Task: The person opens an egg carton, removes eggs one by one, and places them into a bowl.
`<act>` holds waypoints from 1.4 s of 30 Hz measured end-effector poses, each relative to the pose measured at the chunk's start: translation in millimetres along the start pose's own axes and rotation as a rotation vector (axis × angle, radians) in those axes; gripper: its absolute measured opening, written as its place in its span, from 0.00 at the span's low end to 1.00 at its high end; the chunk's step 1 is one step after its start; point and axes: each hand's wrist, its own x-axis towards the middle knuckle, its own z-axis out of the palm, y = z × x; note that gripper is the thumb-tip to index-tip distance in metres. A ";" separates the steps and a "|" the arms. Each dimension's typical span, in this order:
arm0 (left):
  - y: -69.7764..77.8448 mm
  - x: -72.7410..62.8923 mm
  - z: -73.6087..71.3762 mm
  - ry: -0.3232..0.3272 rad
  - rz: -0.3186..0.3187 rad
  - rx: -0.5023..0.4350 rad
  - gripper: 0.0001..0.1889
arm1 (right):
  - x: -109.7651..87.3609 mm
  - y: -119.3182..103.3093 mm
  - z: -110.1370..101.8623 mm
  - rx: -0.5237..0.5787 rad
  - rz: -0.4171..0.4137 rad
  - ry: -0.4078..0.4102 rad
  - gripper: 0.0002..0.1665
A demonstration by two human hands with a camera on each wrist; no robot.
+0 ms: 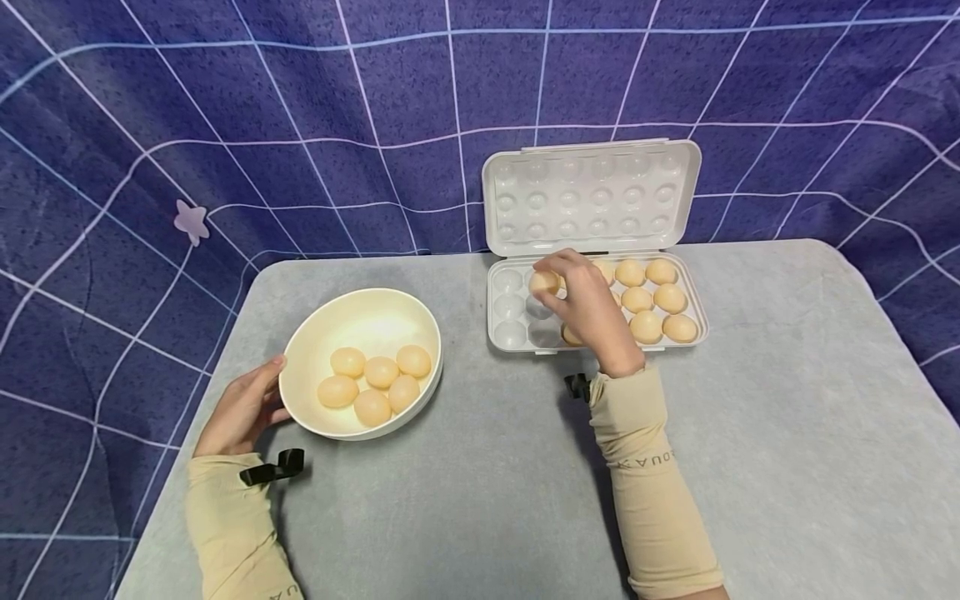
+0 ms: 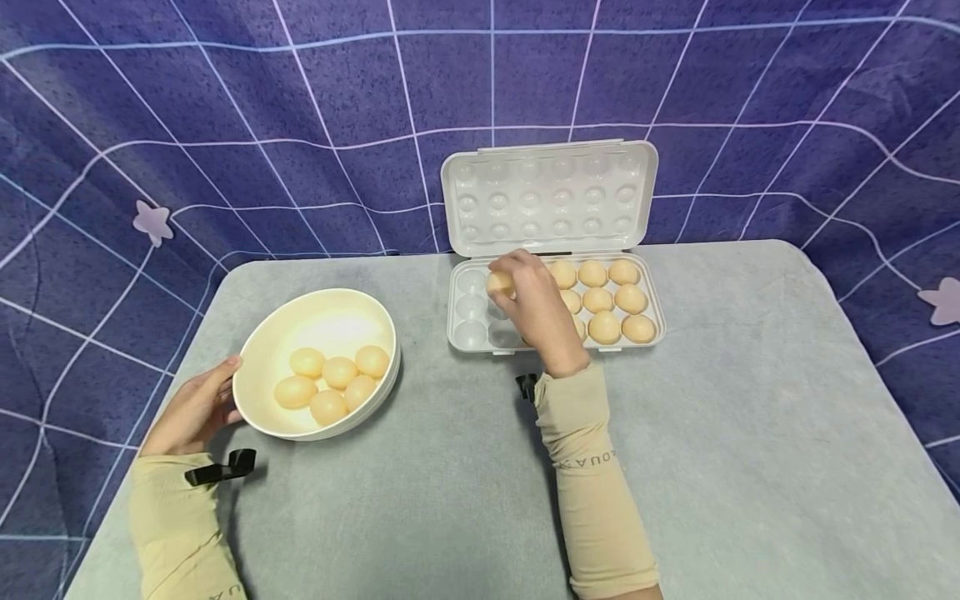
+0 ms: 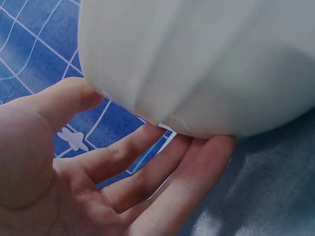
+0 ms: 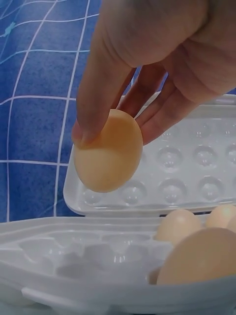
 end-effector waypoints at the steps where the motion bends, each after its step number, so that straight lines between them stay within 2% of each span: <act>1: 0.3 -0.2 -0.6 0.002 -0.002 0.000 0.09 | 0.6 -1.2 0.2 0.007 -0.006 0.004 0.20; 12: 1.2 -0.6 -1.9 0.022 -0.019 0.005 0.09 | 12.3 -23.1 5.1 0.046 -0.067 0.021 0.18; 26: 0.6 0.4 3.8 0.054 -0.062 0.020 0.08 | 23.4 -53.5 32.2 0.133 -0.160 0.045 0.20; 42: 2.0 0.9 1.1 0.061 -0.058 0.017 0.08 | 27.4 -76.0 70.6 0.163 -0.259 -0.054 0.17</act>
